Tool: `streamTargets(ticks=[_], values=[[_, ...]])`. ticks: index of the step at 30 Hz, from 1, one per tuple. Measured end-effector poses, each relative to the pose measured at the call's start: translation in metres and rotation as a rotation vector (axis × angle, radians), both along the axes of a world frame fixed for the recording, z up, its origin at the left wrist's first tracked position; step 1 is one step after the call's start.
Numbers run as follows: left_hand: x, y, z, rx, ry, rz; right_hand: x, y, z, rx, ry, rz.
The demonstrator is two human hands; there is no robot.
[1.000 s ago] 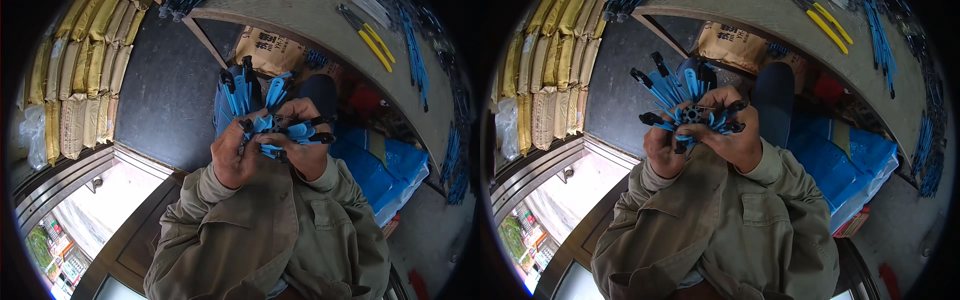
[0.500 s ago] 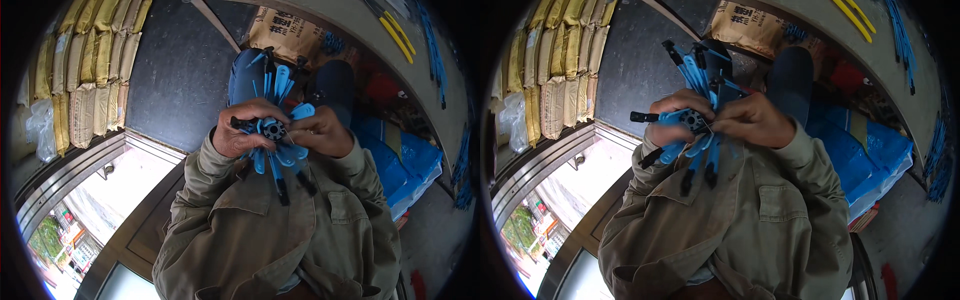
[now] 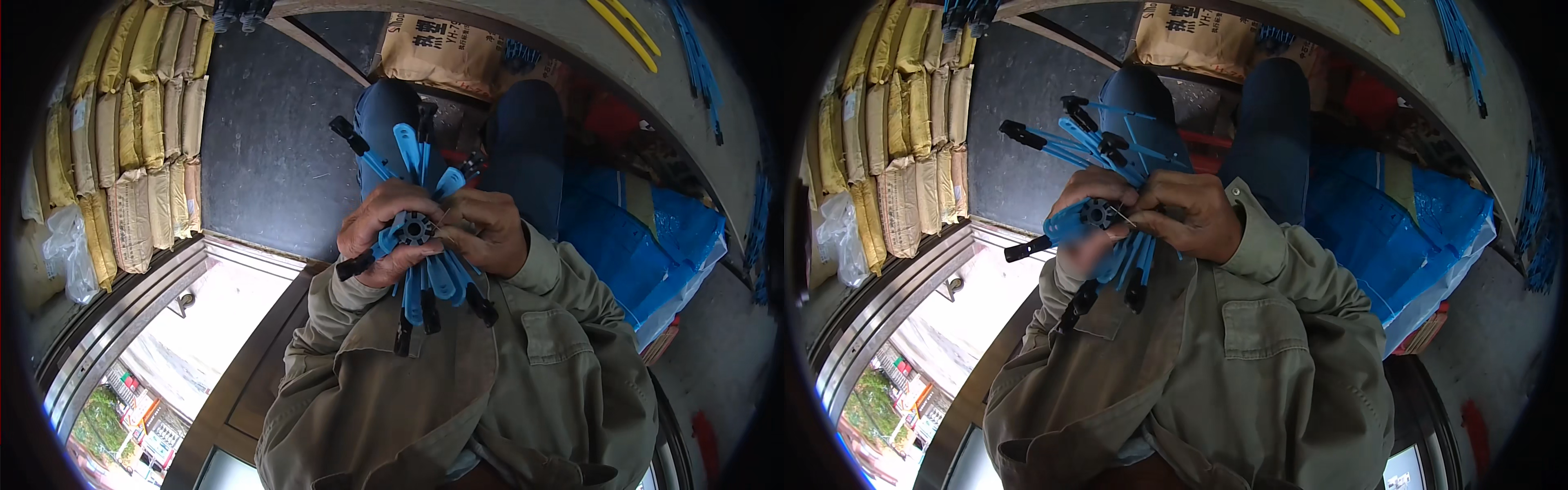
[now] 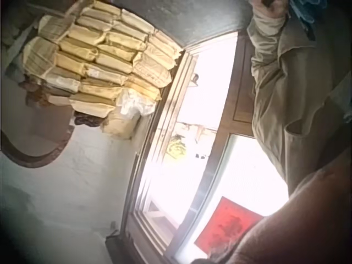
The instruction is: The person assembles blue wires into a circular connector hub using a hand tool for crimping or cutting.
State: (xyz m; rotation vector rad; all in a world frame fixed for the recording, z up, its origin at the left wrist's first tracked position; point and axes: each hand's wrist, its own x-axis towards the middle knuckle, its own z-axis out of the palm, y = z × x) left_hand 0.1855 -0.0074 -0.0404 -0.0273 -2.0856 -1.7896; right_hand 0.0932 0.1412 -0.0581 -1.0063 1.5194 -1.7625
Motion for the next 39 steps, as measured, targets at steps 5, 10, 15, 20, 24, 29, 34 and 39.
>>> streamTargets(ticks=[5,10,15,20,24,29,34,39], values=[[-0.006,0.001,-0.003,0.038,-0.004,-0.010,-0.017,0.001,-0.002,0.063,-0.018,0.106],[-0.011,0.008,-0.004,0.057,0.008,0.010,-0.024,-0.003,-0.015,0.041,-0.366,0.119],[-0.008,0.017,-0.010,0.119,-0.045,0.162,-0.068,-0.004,0.010,0.327,0.001,0.368],[-0.016,0.019,-0.016,0.247,-0.102,0.250,-0.161,0.019,0.040,0.253,0.501,-0.477],[-0.029,0.022,-0.012,0.214,-0.177,0.185,-0.230,0.043,0.034,0.642,1.317,-0.753],[-0.026,0.007,-0.004,0.107,-0.064,0.025,-0.228,0.044,0.037,0.705,1.283,-0.671],[-0.008,-0.007,0.000,0.277,-0.261,-0.095,-0.131,0.041,0.069,0.286,0.670,-0.322],[-0.005,-0.003,0.000,0.214,-0.197,-0.099,-0.073,0.037,0.072,0.439,1.370,-0.269]])
